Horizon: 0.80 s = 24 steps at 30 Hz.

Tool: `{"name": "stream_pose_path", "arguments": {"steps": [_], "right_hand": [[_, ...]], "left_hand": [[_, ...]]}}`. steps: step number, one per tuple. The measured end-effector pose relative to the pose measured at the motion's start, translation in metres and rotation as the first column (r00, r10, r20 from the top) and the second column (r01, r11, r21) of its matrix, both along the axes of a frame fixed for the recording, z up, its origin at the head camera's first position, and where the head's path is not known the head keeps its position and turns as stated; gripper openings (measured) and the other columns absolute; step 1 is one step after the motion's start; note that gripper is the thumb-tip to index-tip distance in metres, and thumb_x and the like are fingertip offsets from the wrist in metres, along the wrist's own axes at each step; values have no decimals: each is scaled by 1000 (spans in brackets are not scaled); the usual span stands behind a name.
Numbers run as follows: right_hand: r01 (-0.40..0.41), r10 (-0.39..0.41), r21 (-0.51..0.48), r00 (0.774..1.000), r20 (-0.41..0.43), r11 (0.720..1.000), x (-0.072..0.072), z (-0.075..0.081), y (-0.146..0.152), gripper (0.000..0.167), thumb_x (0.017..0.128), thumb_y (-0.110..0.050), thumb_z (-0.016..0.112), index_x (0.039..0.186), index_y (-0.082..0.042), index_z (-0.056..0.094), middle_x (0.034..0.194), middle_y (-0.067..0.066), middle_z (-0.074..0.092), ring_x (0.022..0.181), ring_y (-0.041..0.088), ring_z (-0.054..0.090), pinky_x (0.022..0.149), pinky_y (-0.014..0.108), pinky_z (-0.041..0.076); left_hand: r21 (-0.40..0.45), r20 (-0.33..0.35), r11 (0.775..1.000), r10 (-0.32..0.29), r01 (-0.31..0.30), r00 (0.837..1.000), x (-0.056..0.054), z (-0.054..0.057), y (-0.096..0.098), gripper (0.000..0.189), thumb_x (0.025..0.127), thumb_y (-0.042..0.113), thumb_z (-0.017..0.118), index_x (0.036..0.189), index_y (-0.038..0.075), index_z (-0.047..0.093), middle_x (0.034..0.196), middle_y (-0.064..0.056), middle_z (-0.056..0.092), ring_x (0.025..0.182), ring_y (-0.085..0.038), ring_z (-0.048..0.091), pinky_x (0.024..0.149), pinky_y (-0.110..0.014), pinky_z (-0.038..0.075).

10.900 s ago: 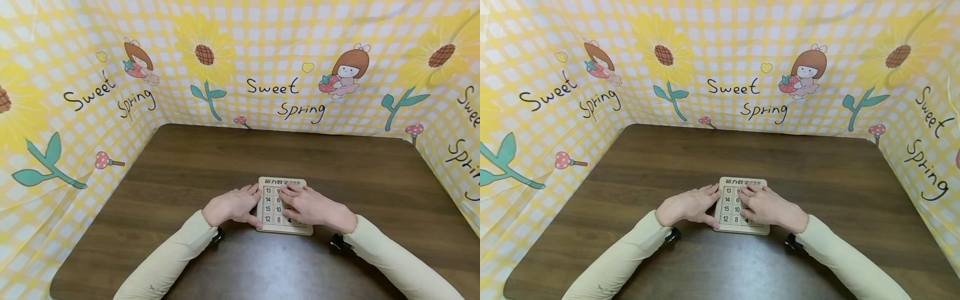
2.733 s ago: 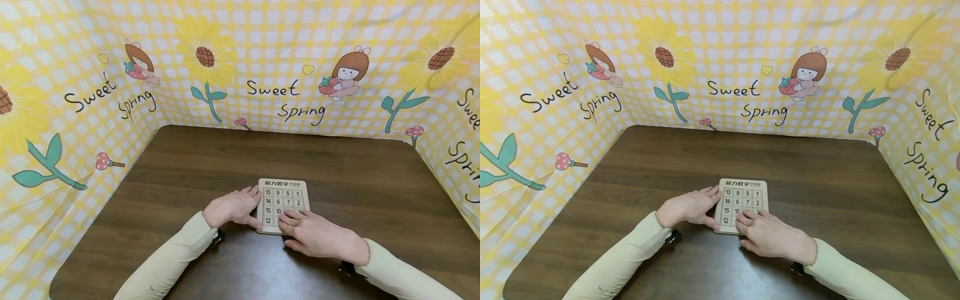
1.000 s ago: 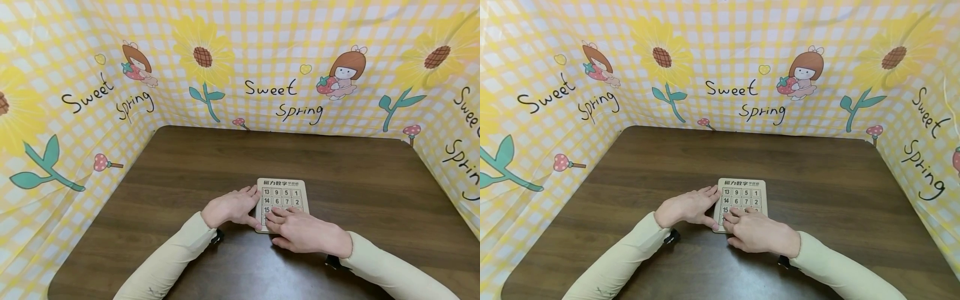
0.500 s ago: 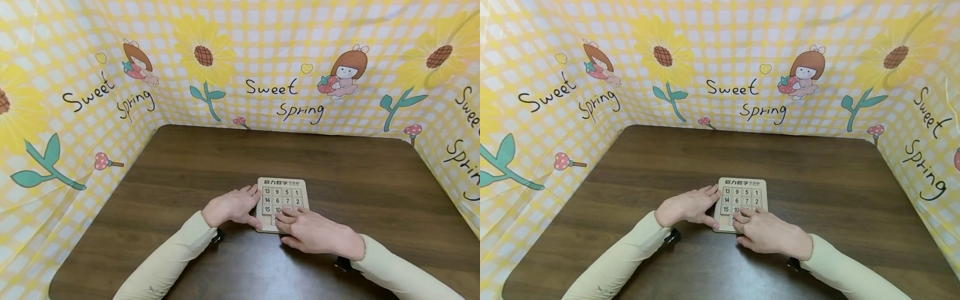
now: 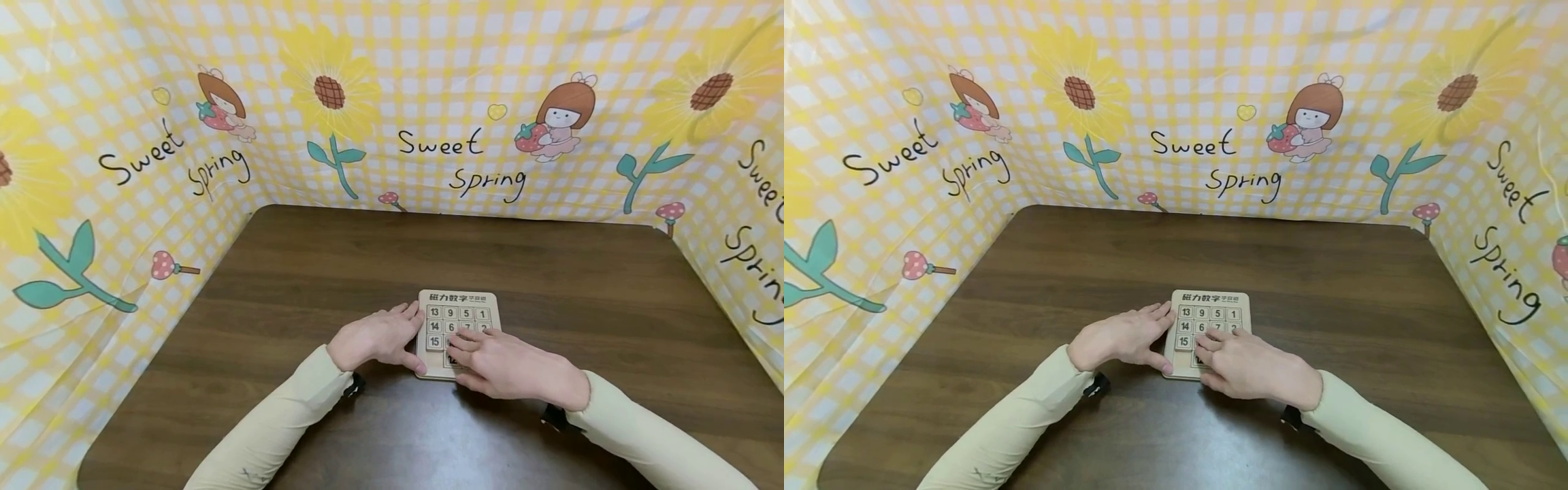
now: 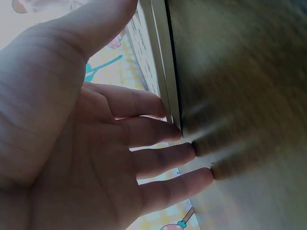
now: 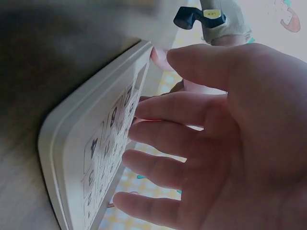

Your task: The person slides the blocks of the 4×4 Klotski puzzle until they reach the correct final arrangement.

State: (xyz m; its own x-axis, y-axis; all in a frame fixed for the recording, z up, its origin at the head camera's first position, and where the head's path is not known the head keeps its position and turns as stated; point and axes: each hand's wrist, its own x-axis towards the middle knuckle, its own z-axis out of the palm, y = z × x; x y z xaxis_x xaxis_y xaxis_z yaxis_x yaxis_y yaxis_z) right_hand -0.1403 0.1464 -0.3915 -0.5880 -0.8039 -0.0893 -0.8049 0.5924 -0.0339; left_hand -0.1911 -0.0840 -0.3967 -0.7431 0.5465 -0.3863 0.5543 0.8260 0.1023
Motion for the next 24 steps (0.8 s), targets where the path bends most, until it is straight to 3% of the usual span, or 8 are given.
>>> {"name": "stream_pose_path", "arguments": {"steps": [11, 24], "right_hand": [[-48, 47, -20, 998, -38, 999, -13, -8, -13, 49, 97, -38, 57, 137, -8, 55, 144, 11, 54, 136, 32, 48, 100, 53, 49], [-51, 52, 15, 996, -74, 999, 0, -11, -16, 53, 97, -40, 57, 138, -6, 55, 145, 13, 53, 138, 31, 47, 102, 56, 47]], "left_hand": [[19, 12, 1000, 5, -5, 1000, 1, 2, -2, 104, 82, 63, 67, 156, 6, 22, 164, -13, 18, 151, -31, 22, 119, -47, 30], [23, 14, 1000, 15, -15, 1000, 2, 1, -2, 104, 82, 62, 67, 156, 6, 22, 164, -13, 18, 151, -31, 22, 119, -48, 30]]}}
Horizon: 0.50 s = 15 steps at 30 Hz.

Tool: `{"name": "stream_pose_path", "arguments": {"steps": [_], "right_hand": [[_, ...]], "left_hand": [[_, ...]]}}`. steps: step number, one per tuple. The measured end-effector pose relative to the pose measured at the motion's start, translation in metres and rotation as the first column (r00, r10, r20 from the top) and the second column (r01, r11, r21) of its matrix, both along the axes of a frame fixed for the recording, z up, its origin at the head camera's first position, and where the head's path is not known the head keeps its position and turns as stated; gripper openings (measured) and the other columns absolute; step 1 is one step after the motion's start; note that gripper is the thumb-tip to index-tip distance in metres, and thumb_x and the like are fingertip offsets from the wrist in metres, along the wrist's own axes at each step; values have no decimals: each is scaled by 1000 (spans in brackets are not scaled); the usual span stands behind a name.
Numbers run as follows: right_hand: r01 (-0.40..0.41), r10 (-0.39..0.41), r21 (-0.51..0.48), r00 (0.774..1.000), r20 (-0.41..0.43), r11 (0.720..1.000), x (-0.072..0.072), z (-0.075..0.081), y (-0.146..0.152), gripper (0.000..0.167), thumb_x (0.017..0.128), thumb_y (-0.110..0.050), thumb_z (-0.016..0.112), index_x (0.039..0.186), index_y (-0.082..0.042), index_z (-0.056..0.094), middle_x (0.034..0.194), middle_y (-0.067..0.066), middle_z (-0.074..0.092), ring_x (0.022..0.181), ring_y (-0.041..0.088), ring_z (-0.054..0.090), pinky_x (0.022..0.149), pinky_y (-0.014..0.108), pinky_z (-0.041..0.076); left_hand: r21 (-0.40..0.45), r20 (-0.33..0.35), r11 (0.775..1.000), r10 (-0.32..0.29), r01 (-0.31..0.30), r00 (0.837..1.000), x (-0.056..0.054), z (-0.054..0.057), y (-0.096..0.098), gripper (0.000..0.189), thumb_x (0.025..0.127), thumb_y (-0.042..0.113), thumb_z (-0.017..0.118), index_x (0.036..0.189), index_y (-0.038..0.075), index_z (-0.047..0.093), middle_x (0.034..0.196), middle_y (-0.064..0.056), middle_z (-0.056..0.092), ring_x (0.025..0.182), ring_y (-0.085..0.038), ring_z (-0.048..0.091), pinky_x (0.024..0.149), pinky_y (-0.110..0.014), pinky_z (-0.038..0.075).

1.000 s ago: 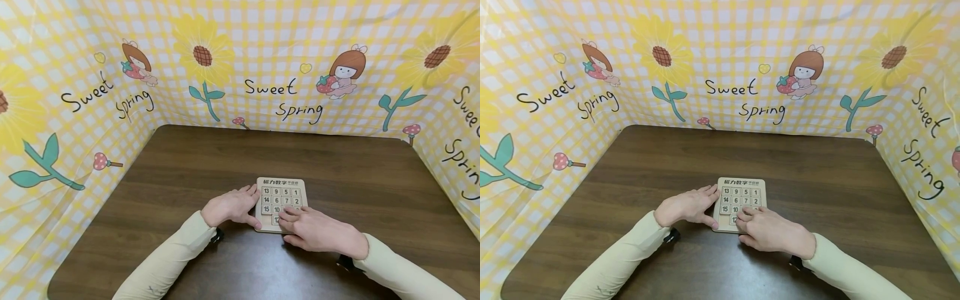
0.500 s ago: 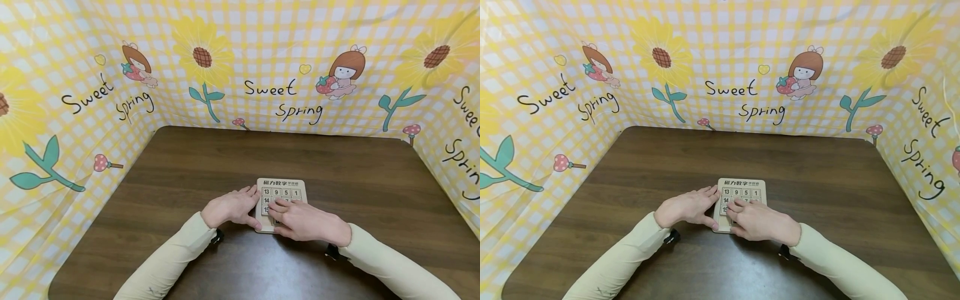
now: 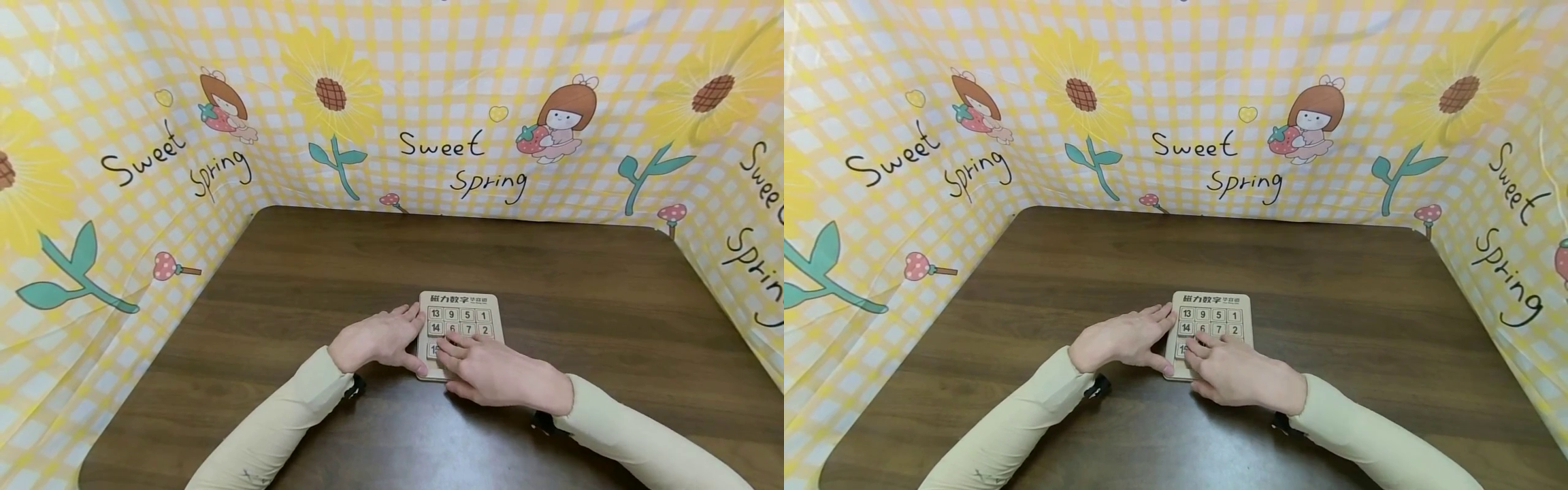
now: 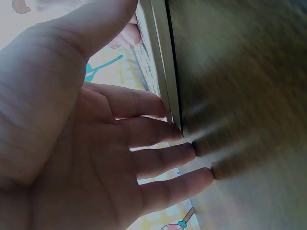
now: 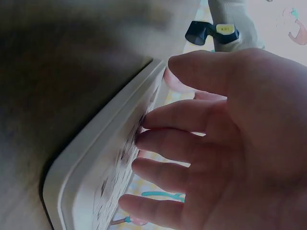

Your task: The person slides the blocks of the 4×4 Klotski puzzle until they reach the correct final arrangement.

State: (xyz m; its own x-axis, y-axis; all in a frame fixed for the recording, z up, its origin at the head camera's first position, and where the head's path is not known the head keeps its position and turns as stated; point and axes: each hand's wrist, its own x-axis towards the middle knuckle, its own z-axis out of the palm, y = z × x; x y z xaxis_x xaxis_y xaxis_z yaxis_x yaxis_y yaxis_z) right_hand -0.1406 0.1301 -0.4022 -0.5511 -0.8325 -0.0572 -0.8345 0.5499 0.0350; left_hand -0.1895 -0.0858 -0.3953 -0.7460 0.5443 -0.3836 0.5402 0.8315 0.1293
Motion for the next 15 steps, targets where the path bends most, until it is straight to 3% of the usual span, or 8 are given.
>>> {"name": "stream_pose_path", "arguments": {"steps": [8, 15], "right_hand": [[-28, 29, 10, 999, -41, 1000, 14, 1, -3, 52, 97, -40, 58, 135, -5, 56, 141, 13, 58, 133, 29, 53, 101, 55, 48], [-20, 20, 5, 1000, 21, 1000, 2, 9, -2, 51, 98, -41, 55, 137, -8, 56, 144, 11, 56, 136, 30, 49, 103, 56, 46]], "left_hand": [[5, -11, 1000, -1, 1, 1000, 0, 0, 0, 104, 81, 63, 68, 156, 6, 23, 164, -14, 19, 151, -30, 23, 119, -48, 30], [5, -4, 1000, -2, 2, 1000, 0, 0, 0, 104, 82, 63, 67, 156, 6, 23, 164, -14, 18, 151, -30, 22, 119, -48, 30]]}}
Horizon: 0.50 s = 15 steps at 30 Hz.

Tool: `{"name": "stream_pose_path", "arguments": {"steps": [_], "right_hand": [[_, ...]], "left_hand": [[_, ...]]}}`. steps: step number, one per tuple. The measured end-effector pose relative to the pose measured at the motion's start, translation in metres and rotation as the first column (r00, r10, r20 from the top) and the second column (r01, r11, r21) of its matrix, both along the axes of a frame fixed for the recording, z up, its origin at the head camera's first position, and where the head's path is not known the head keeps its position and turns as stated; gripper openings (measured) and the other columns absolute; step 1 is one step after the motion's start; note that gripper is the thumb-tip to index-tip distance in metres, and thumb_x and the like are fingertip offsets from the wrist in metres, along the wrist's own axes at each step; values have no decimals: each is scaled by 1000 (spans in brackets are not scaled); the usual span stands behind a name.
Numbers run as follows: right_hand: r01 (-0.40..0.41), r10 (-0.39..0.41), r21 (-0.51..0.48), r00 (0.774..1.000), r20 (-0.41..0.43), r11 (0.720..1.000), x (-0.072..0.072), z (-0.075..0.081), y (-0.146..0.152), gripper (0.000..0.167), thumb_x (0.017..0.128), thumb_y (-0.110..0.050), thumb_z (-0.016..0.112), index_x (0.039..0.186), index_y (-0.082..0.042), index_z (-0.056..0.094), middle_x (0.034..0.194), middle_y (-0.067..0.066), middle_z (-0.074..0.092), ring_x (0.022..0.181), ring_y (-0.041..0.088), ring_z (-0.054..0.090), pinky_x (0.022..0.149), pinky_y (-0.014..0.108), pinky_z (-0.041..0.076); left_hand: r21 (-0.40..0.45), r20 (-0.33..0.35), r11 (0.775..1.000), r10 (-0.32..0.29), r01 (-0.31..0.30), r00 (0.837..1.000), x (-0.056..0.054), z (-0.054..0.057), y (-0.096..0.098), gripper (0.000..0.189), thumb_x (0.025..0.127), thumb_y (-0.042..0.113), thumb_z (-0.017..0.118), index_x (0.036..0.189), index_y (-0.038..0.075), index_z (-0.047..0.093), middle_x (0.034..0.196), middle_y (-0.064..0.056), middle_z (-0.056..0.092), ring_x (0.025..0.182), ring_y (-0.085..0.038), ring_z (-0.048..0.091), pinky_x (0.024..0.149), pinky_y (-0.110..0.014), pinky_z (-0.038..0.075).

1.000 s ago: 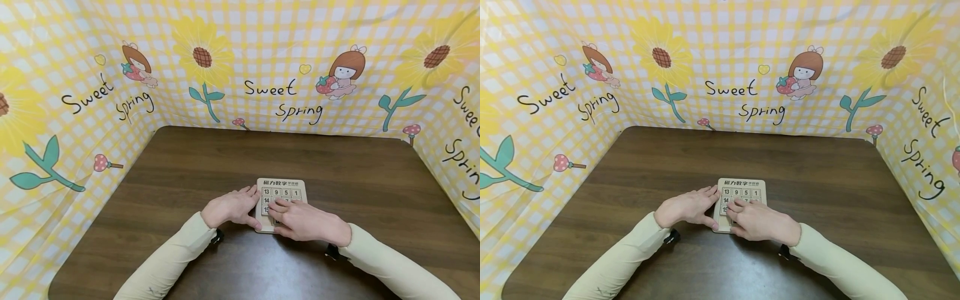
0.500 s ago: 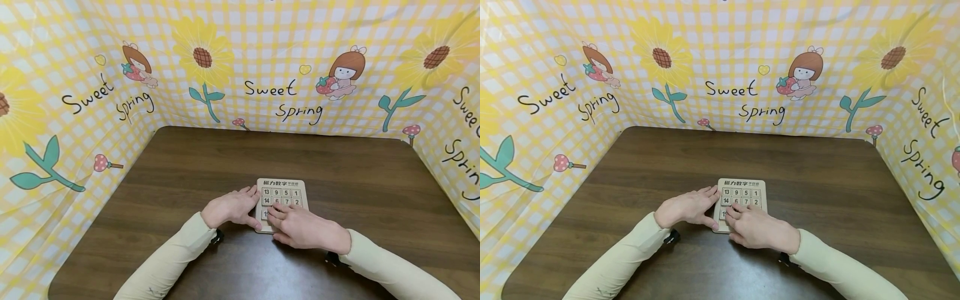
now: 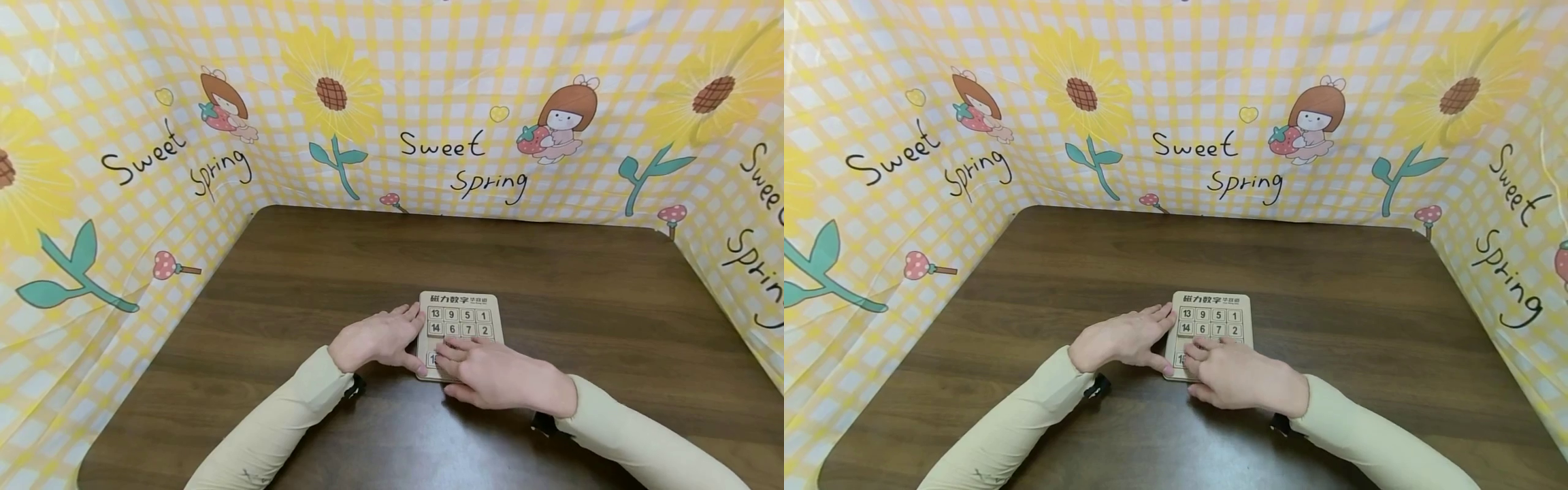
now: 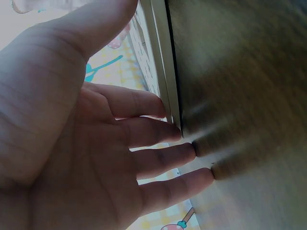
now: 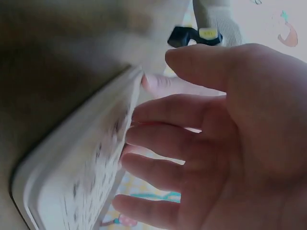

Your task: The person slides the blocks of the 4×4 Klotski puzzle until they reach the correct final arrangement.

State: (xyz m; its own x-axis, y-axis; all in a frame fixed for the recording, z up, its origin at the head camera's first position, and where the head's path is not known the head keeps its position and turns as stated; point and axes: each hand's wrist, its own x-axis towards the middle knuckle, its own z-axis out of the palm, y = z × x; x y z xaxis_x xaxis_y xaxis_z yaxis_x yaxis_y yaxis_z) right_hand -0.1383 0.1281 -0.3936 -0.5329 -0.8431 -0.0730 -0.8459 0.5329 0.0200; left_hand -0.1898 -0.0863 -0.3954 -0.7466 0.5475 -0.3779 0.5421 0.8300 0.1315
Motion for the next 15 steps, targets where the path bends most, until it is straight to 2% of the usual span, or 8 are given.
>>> {"name": "stream_pose_path", "arguments": {"steps": [9, 15], "right_hand": [[65, -62, -46, 997, 56, 997, -31, 3, -2, 48, 98, -31, 57, 137, -3, 54, 144, 15, 53, 137, 35, 46, 106, 58, 43], [108, -106, -12, 990, 87, 994, -35, -4, -4, 47, 98, -28, 55, 140, -5, 52, 149, 14, 49, 142, 34, 40, 107, 63, 39]], "left_hand": [[-21, 1, 1000, -7, 7, 1000, 0, 0, 0, 104, 82, 65, 66, 156, 7, 23, 164, -12, 18, 151, -31, 23, 119, -47, 30], [-29, -1, 1000, -9, 9, 1000, 0, -1, 1, 103, 82, 65, 66, 156, 7, 24, 164, -12, 19, 151, -30, 23, 119, -47, 31]]}}
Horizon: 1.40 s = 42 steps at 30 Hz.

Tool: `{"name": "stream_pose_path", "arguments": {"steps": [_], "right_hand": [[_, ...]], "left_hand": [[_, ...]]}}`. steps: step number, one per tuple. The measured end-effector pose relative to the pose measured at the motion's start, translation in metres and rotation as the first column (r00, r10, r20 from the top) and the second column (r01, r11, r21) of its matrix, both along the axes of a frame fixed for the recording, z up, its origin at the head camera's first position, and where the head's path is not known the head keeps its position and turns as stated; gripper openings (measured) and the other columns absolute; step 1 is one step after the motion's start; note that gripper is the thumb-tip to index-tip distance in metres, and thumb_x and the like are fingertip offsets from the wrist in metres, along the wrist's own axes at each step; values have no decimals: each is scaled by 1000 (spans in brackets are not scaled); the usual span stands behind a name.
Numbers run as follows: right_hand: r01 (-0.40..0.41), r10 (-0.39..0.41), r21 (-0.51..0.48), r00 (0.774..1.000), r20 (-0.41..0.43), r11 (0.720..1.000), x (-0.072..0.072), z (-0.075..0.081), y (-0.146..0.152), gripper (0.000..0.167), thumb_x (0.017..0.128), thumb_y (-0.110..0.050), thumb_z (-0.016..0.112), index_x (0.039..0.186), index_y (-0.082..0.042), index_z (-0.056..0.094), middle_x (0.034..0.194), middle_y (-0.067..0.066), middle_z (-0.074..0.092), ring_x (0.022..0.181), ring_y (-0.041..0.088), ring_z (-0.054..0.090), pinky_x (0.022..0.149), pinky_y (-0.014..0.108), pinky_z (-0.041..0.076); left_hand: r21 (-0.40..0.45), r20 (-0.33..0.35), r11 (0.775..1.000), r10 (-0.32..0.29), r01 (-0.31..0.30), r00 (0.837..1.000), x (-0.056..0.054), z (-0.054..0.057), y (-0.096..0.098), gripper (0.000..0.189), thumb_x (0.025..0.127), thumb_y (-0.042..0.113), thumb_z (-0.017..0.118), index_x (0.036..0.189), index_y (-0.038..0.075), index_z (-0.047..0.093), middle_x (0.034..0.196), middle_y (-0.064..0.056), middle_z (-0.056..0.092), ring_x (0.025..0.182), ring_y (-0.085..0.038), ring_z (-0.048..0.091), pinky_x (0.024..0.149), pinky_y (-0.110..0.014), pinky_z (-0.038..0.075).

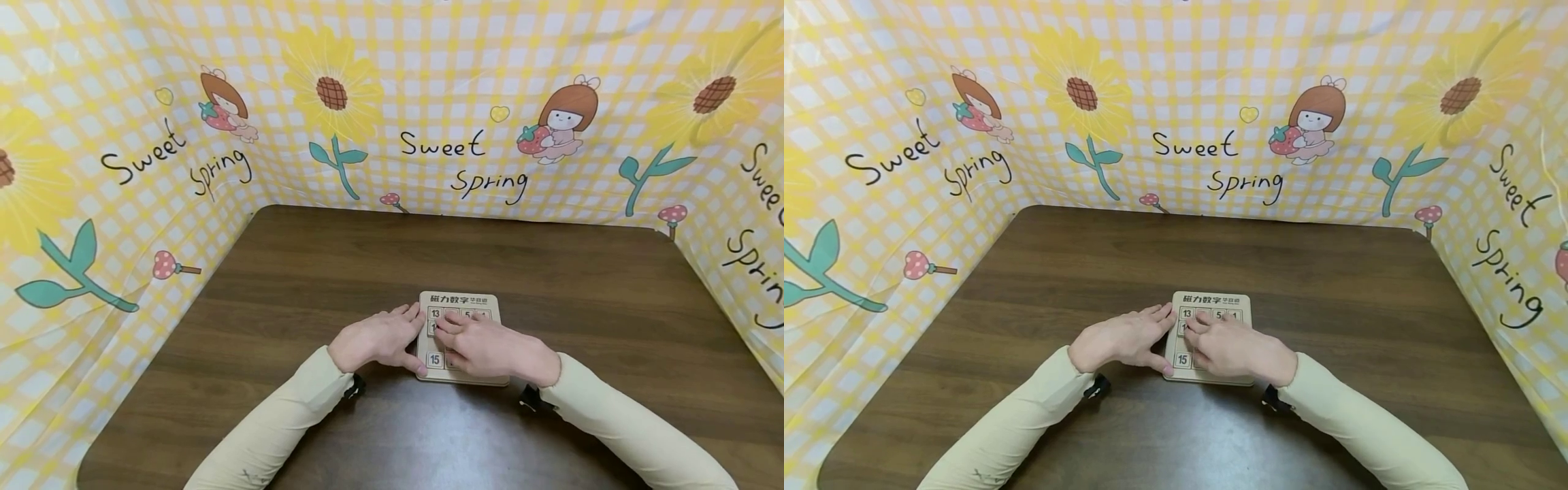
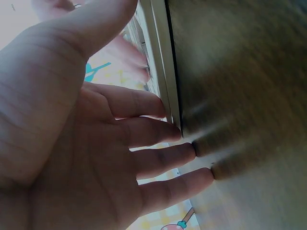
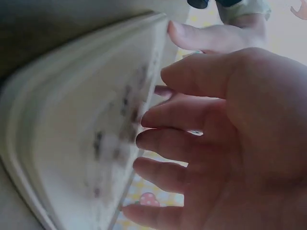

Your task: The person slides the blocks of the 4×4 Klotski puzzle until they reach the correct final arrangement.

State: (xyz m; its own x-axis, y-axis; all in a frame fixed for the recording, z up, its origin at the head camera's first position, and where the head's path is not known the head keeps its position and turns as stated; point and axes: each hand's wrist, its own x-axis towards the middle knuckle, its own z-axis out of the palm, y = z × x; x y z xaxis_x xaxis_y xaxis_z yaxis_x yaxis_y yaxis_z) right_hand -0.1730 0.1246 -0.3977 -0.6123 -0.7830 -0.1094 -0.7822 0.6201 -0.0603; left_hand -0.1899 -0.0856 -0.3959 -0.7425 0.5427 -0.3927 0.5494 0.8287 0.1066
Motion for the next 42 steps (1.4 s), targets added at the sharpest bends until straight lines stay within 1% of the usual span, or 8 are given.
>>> {"name": "stream_pose_path", "arguments": {"steps": [5, 10, 18, 25, 30, 34, 38, 42], "right_hand": [[16, -16, 7, 1000, -6, 1000, 4, -3, 0, 47, 98, -31, 54, 140, -9, 53, 150, 12, 48, 145, 33, 37, 109, 66, 34], [12, -12, 12, 1000, -17, 1000, 10, -1, 1, 51, 98, -35, 55, 140, -7, 54, 150, 13, 47, 144, 34, 37, 109, 67, 32], [-38, 38, 4, 992, -117, 999, 27, -3, 1, 52, 97, -37, 58, 137, -5, 57, 144, 14, 54, 139, 33, 44, 104, 67, 38], [-34, 35, 12, 991, -130, 999, 32, -6, 2, 53, 97, -37, 58, 139, -5, 55, 145, 14, 53, 140, 31, 45, 106, 64, 39], [-46, 52, 44, 988, -146, 998, 30, -4, 5, 54, 94, -39, 62, 137, -7, 57, 144, 13, 54, 138, 31, 47, 104, 63, 41], [-42, 46, 42, 994, -97, 998, 24, 1, 6, 54, 94, -40, 61, 137, -7, 57, 146, 13, 53, 139, 32, 46, 105, 64, 40], [-18, 18, 6, 998, -59, 1000, 11, 6, 8, 53, 97, -39, 58, 138, -6, 56, 146, 14, 52, 139, 33, 46, 106, 64, 39], [35, -35, -7, 999, -17, 999, -7, 5, 7, 53, 98, -37, 56, 141, -5, 52, 148, 16, 50, 141, 34, 43, 106, 63, 39]], "left_hand": [[18, 16, 1000, 5, -5, 1000, 0, 0, 1, 104, 82, 64, 66, 156, 7, 22, 164, -12, 17, 151, -30, 21, 119, -47, 30], [25, 6, 1000, 2, -3, 1000, -2, 0, 1, 104, 81, 64, 67, 156, 6, 23, 164, -12, 18, 152, -29, 21, 119, -48, 30], [3, -1, 1000, -11, 11, 1000, -4, 2, 2, 103, 82, 65, 65, 156, 7, 25, 164, -13, 18, 151, -30, 22, 118, -50, 32], [1, -13, 1000, -18, 18, 1000, -5, 1, 2, 103, 82, 65, 65, 155, 6, 25, 164, -14, 20, 151, -31, 23, 117, -50, 32], [0, -11, 1000, -19, 19, 1000, -5, 1, 3, 103, 82, 65, 66, 155, 6, 25, 164, -14, 20, 151, -31, 23, 117, -49, 32], [1, -6, 1000, -16, 16, 1000, -4, 1, 2, 103, 82, 65, 66, 156, 6, 25, 164, -14, 19, 151, -31, 23, 117, -50, 32], [1, 3, 1000, -8, 8, 1000, -4, 1, 1, 104, 82, 65, 66, 156, 6, 23, 164, -13, 18, 151, -30, 22, 118, -49, 31], [-5, 13, 1000, -6, 6, 1000, -3, 0, 0, 104, 82, 66, 65, 156, 7, 23, 165, -13, 17, 152, -29, 21, 119, -48, 30]]}}
